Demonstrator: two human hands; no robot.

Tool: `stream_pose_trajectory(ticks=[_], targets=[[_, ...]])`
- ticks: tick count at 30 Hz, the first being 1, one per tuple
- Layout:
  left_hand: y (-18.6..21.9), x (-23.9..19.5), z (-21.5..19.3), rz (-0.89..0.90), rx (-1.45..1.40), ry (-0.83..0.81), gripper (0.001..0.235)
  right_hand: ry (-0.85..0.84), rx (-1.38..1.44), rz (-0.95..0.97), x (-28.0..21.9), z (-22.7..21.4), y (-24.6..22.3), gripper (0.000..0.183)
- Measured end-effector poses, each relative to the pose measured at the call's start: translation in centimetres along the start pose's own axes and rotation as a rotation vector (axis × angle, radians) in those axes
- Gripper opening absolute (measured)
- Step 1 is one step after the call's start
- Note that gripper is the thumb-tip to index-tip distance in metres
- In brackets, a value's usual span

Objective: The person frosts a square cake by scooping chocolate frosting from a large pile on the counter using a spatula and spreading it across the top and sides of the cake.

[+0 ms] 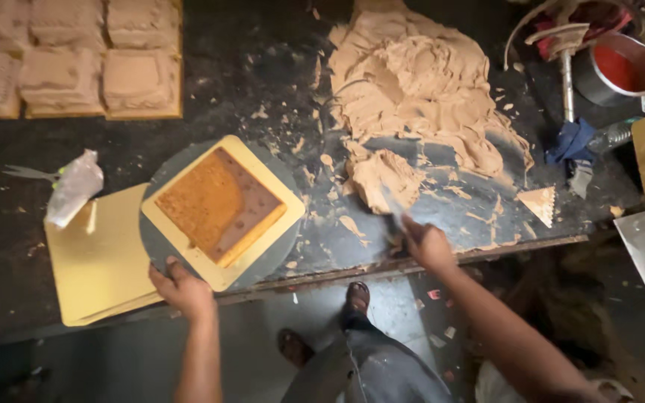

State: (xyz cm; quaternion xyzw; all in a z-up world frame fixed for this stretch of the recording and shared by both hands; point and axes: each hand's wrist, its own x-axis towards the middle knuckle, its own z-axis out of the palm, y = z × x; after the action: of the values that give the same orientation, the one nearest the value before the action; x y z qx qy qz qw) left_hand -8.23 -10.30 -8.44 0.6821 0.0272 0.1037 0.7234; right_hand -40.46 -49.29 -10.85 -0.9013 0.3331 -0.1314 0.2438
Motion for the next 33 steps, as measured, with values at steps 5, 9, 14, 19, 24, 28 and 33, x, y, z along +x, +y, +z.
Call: stream_pose_trajectory(ticks=[5,9,14,19,24,28,33], targets=[[0.5,-0.5,0.3,0.035,0.145,0.035,0.048,-0.128,-0.159,0.191,1.9,-0.7,-2.4,0.040],[1.6,-1.7,-0.5,-0.093,-0.038,-0.034,0.049,-0.162,-0.280,0.565,4.0,0.2,2.2,0.062],[-0.5,-0.6,-0.2,0.091,0.174,0.012,0.045,-0.177,-0.242,0.208,3.5,2.5,4.6,0.040],[-0.6,-0.9,-0.6,0.090,0.199,0.009,0.045,-0.089,-0.023,0.149,0.9,3.8,4.6,0.048],[0.6,-0.7,-0.2,0.028,0.011,-0.009,0.051,-0.058,-0.035,0.304,1.1,7.8,-1.0,0.045],[1.1,-0.4,-0.2,-0.022,0.013,-0.012,0.050,-0.063,-0.095,0.466,-0.4,5.4,0.2,0.042],[-0.5,-0.3,-1.7,0.132,0.239,-0.032,0.050,-0.189,-0.154,0.379,-0.9,2.7,2.5,0.040]])
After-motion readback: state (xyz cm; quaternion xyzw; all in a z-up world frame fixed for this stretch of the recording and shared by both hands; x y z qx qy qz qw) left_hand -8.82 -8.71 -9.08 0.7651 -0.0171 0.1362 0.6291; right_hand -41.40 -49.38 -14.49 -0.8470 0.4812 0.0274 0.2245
